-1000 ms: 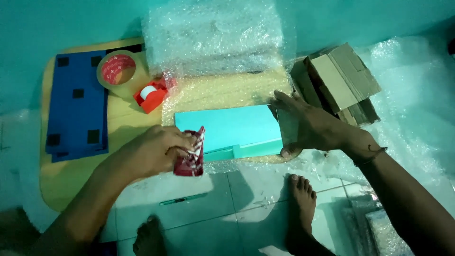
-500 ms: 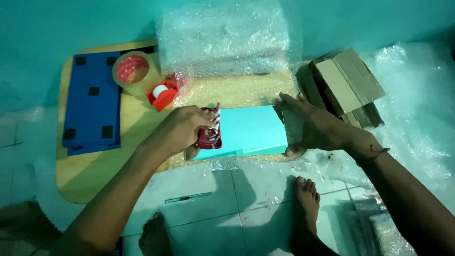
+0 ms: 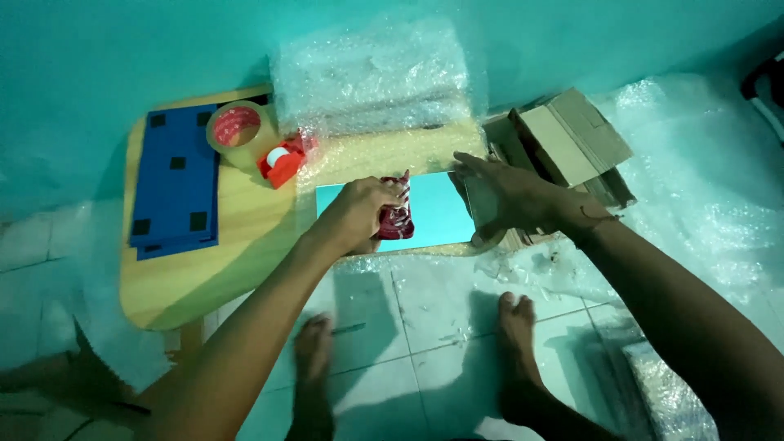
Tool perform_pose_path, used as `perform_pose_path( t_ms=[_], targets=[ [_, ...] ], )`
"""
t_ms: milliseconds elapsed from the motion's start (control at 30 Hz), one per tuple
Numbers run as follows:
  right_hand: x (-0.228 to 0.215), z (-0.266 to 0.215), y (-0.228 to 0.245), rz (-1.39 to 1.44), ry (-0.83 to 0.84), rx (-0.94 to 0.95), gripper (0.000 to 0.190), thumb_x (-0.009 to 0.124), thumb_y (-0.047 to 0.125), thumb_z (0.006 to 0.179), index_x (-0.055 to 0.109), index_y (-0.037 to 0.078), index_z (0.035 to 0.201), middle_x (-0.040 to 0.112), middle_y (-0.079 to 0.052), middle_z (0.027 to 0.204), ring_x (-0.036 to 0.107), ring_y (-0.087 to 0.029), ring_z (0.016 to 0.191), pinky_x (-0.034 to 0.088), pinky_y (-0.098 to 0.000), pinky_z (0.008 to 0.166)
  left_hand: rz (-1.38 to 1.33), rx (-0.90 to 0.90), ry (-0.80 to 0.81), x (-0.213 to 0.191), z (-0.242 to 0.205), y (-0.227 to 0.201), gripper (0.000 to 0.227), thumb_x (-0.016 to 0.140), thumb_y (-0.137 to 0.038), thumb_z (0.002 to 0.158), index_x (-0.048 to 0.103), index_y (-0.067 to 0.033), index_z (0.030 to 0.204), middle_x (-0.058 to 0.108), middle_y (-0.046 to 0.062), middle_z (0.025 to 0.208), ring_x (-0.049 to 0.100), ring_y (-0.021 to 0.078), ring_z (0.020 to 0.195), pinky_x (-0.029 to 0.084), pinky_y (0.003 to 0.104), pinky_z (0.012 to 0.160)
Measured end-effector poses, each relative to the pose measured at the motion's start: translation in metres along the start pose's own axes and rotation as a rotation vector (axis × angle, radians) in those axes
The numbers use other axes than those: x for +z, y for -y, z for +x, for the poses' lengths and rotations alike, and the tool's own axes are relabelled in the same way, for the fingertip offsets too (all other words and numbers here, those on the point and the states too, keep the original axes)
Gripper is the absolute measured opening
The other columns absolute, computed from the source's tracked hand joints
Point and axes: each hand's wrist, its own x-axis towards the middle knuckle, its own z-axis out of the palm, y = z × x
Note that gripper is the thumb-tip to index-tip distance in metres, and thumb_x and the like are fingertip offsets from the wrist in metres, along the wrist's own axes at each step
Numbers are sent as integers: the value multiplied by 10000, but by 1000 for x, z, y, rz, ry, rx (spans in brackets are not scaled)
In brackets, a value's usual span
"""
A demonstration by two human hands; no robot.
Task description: Cleaning a blue rectangular object with a cloth and wrapping it in bubble wrap secured with tape.
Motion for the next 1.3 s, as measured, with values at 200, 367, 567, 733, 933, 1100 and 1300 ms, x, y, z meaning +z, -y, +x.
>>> perform_pose_path(
  t_ms=[200, 367, 567, 733, 933, 1100, 1300],
  targets=[
    [-19, -3, 38, 4, 55, 64, 1388, 1017, 251, 609, 119, 204, 1666, 499, -242, 1526, 447, -495, 1419, 439, -627, 1090, -48, -151, 158, -59, 4, -71, 398, 623, -150, 918, 717, -83, 1299, 580, 195, 1470, 490, 338, 1408, 463, 439, 1135],
    [-20, -10, 49, -43, 24, 37, 1401, 1023, 215, 612, 106, 202, 1671, 505, -235, 1518, 470, -485, 1398, 466, -606, 1073, 121, -197, 223, -50, 3, -64, 406, 665, -186, 902, 708, -87, 1293, 569, 131, 1497, 486, 281, 1433, 465, 451, 1139],
    [-22, -16, 56, 21, 34, 75, 1336, 999, 131, 636, 145, 153, 1663, 526, -257, 1491, 497, -482, 1378, 495, -579, 1057, 117, -235, 111, -42, 0, -81, 339, 589, -114, 947, 718, -45, 1252, 583, 176, 1471, 522, 335, 1402, 465, 482, 1138],
    [-31, -20, 76, 76, 41, 76, 1306, 969, 59, 649, 142, 150, 1656, 480, -292, 1520, 466, -518, 1392, 491, -642, 1044, 31, -287, -9, -42, -6, -101, 340, 613, -76, 935, 722, -21, 1252, 581, 216, 1466, 531, 374, 1390, 463, 497, 1135],
    [-29, -20, 72, 122, 43, 182, 1366, 939, -139, 613, 139, 179, 1673, 482, -281, 1530, 487, -522, 1371, 499, -618, 1037, -74, -265, -174, -42, -20, -125, 314, 638, -86, 950, 727, 36, 1225, 580, 259, 1456, 516, 407, 1396, 418, 505, 1155],
    [-6, -31, 45, 99, -146, 32, 1178, 937, 104, 667, 268, 143, 1636, 340, -281, 1631, 295, -606, 1440, 385, -671, 1108, -114, -183, -244, -31, -29, -110, 295, 734, -134, 943, 743, 36, 1184, 627, 258, 1388, 553, 394, 1347, 435, 465, 1146],
    [46, -99, 88, -199, -683, 100, 644, 787, 263, 802, 603, 162, 1411, 562, -12, 1516, 481, -209, 1455, 455, -360, 1103, -118, -146, -257, -21, -32, -99, 234, 706, -88, 966, 759, 35, 1158, 661, 241, 1350, 570, 371, 1334, 437, 447, 1154]
  ],
)
